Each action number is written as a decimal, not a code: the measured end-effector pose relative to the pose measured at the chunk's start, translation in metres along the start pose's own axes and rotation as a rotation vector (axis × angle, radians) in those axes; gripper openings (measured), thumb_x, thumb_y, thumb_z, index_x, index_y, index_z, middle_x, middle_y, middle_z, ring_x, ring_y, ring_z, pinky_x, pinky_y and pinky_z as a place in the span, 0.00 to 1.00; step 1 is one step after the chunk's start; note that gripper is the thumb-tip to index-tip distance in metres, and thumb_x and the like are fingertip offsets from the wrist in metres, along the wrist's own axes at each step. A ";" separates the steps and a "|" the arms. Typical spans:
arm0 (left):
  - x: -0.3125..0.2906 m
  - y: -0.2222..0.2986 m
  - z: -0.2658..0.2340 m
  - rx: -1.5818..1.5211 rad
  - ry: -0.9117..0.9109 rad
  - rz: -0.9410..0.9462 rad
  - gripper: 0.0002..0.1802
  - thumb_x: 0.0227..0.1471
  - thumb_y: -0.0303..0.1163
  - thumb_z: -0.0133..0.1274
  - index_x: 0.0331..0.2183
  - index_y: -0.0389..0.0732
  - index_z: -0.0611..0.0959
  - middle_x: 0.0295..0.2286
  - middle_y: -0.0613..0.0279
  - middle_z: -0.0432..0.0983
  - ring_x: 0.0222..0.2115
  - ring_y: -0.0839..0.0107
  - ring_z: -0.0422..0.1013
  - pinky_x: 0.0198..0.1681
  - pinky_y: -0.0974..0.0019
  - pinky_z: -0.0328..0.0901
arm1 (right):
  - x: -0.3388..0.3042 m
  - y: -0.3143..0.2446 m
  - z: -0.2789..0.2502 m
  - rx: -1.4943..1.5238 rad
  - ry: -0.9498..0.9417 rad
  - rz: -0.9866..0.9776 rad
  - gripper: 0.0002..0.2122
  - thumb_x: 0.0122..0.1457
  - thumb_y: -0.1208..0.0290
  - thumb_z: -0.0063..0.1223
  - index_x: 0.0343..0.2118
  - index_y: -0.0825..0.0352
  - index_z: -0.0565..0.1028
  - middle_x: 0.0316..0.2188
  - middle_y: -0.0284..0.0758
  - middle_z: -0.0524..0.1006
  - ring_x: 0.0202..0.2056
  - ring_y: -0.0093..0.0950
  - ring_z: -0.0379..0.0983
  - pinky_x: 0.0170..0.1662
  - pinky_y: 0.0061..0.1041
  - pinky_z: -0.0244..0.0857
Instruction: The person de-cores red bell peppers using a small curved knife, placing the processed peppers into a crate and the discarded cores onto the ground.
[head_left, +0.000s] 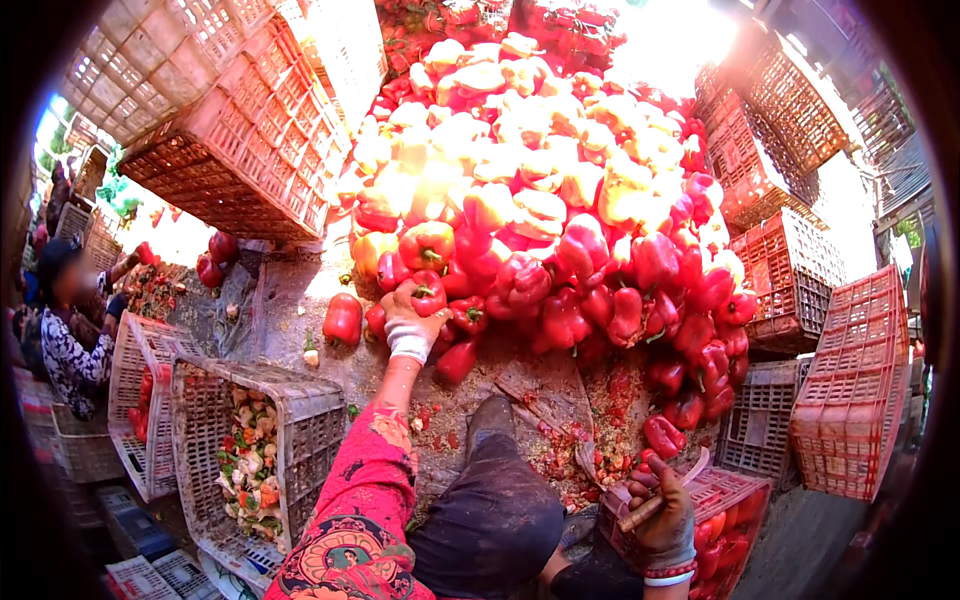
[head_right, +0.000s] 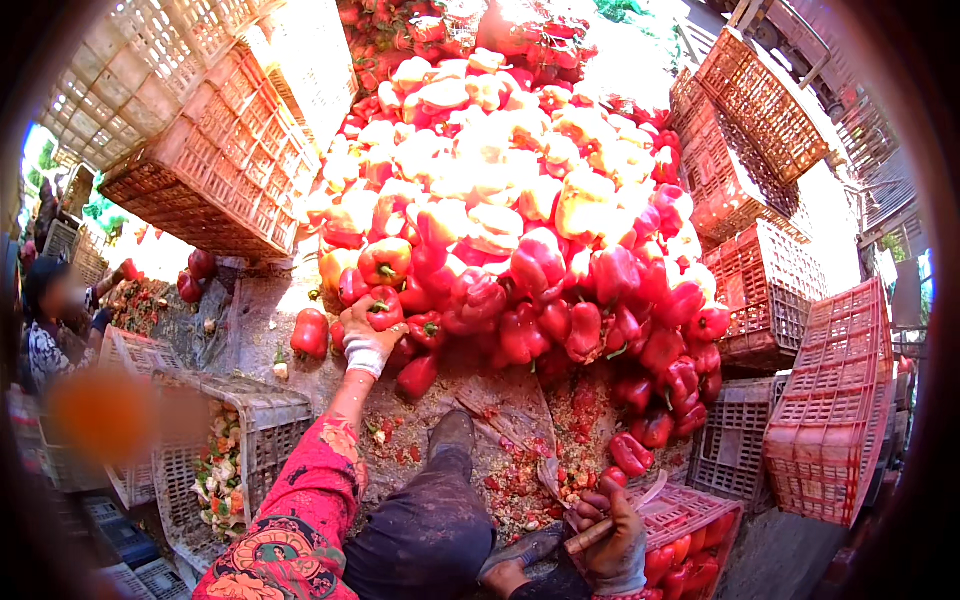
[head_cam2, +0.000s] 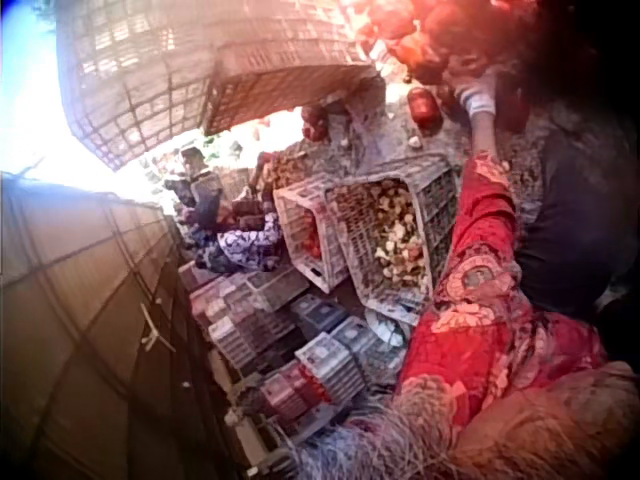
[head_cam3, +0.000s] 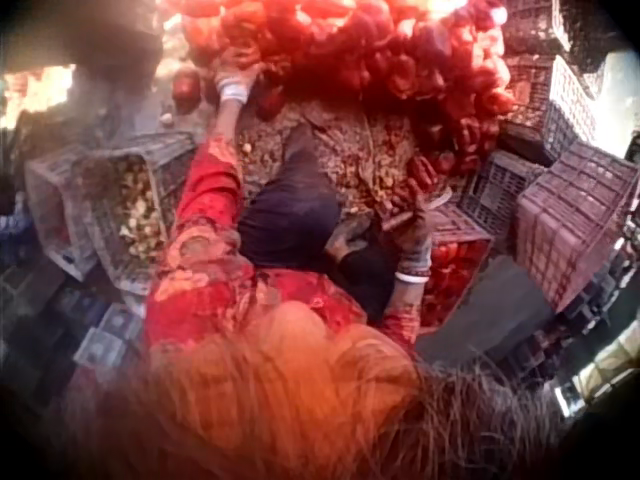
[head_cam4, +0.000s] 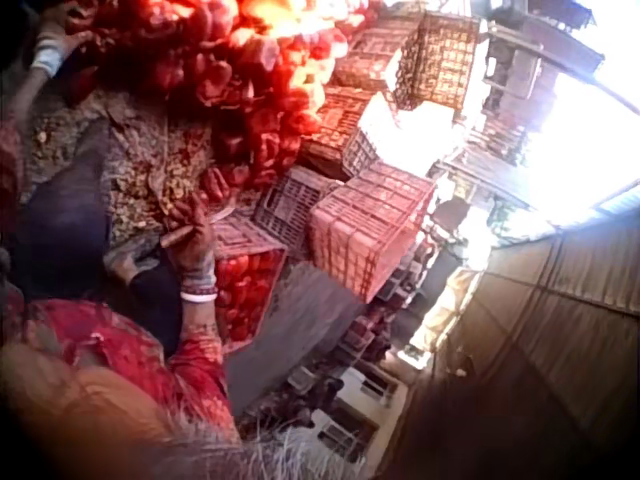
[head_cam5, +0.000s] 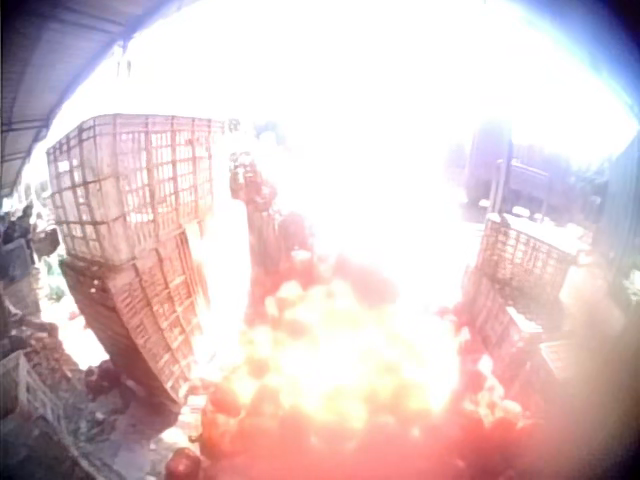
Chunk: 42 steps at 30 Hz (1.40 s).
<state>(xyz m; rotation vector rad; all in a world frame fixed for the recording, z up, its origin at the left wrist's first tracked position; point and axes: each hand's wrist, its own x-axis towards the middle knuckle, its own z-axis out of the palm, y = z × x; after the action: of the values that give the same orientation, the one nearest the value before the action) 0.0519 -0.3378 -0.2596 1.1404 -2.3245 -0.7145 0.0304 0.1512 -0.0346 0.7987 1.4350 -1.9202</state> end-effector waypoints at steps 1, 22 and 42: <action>0.007 0.009 -0.005 -0.023 -0.036 0.051 0.47 0.26 0.45 0.81 0.49 0.47 0.75 0.47 0.48 0.69 0.50 0.48 0.69 0.56 0.51 0.67 | 0.001 0.001 0.003 0.022 0.040 0.011 0.23 0.71 0.55 0.48 0.60 0.66 0.68 0.38 0.37 0.81 0.34 0.25 0.78 0.35 0.24 0.73; -0.129 0.389 -0.187 -0.213 -0.880 1.093 0.49 0.31 0.57 0.77 0.54 0.50 0.76 0.47 0.50 0.70 0.46 0.46 0.74 0.47 0.49 0.73 | -0.117 -0.048 0.048 -0.475 -0.065 -0.353 0.36 0.70 0.69 0.46 0.75 0.52 0.41 0.32 0.39 0.81 0.24 0.24 0.78 0.21 0.27 0.72; -0.193 0.399 -0.142 -1.083 -0.934 0.240 0.22 0.62 0.44 0.56 0.51 0.41 0.73 0.38 0.67 0.74 0.37 0.78 0.70 0.48 0.71 0.66 | -0.040 0.037 -0.077 -1.116 0.294 -0.832 0.23 0.63 0.77 0.50 0.62 0.60 0.68 0.29 0.36 0.81 0.26 0.29 0.78 0.28 0.29 0.69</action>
<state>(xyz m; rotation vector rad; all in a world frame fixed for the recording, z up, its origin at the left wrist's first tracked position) 0.0120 -0.0076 0.0663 -0.0168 -1.9719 -2.3366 0.0929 0.2214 -0.0444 -0.1100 2.8814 -1.0655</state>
